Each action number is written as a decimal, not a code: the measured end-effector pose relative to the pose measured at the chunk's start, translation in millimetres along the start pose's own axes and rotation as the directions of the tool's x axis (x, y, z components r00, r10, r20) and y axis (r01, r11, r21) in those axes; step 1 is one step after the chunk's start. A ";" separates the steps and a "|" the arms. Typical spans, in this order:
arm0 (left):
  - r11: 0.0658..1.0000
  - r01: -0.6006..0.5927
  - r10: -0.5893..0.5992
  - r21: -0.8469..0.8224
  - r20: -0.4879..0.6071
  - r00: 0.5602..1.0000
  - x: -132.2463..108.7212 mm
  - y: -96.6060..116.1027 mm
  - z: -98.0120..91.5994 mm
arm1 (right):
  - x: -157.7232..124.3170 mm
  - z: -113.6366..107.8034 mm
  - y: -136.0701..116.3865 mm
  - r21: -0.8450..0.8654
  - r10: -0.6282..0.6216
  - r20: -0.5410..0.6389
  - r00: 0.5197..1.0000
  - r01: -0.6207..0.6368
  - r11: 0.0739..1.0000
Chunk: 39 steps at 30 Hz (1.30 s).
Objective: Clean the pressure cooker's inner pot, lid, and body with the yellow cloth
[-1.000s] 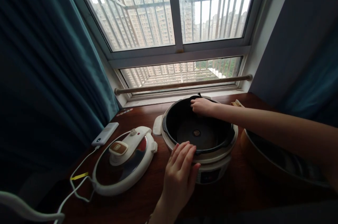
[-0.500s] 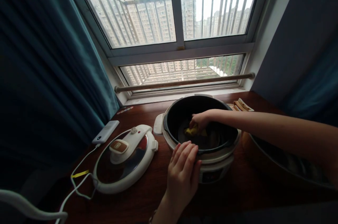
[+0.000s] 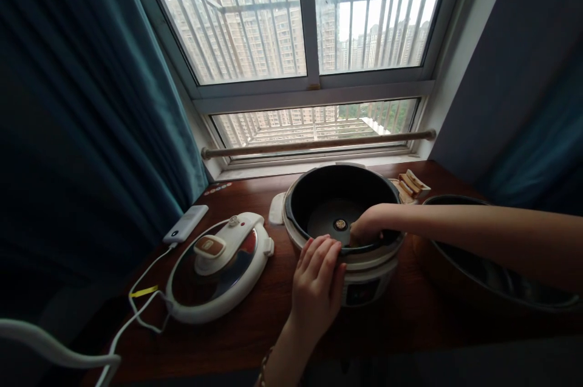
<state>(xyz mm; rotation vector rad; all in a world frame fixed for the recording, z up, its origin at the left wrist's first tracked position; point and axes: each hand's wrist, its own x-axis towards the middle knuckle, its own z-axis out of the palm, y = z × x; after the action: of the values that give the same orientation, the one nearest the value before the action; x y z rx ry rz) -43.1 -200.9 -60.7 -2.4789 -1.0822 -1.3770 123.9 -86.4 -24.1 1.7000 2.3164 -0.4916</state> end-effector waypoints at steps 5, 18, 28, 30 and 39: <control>1.000 0.001 -0.001 0.012 0.000 1.000 -0.3 1.6 -1.3 | 5.0 -23.7 7.0 -0.235 0.126 0.209 0.970 -0.075 0.969; 1.000 0.026 -0.026 0.000 -0.004 1.000 -0.3 3.6 -2.1 | -39.2 -55.6 15.3 -0.573 -0.091 -0.233 0.968 -0.061 0.817; 1.000 0.023 -0.023 -0.003 -0.008 1.000 -2.5 3.3 -0.9 | -100.5 -12.3 -11.4 -0.229 0.127 -0.649 0.750 -0.351 0.908; 1.000 0.023 -0.023 -0.004 -0.003 1.000 -3.1 3.3 -0.7 | -104.6 0.0 -21.2 -0.121 0.191 -0.707 0.681 -0.382 0.916; 1.000 0.023 -0.023 0.002 0.024 0.999 -2.3 4.9 -2.8 | -110.8 22.7 -66.4 0.137 0.205 -0.834 0.513 -0.169 0.976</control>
<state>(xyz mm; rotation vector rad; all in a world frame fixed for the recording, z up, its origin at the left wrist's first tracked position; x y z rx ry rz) -42.7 -206.8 -59.7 -2.4962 -1.1200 -1.3553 93.8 -210.6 5.2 2.5838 2.5984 0.5026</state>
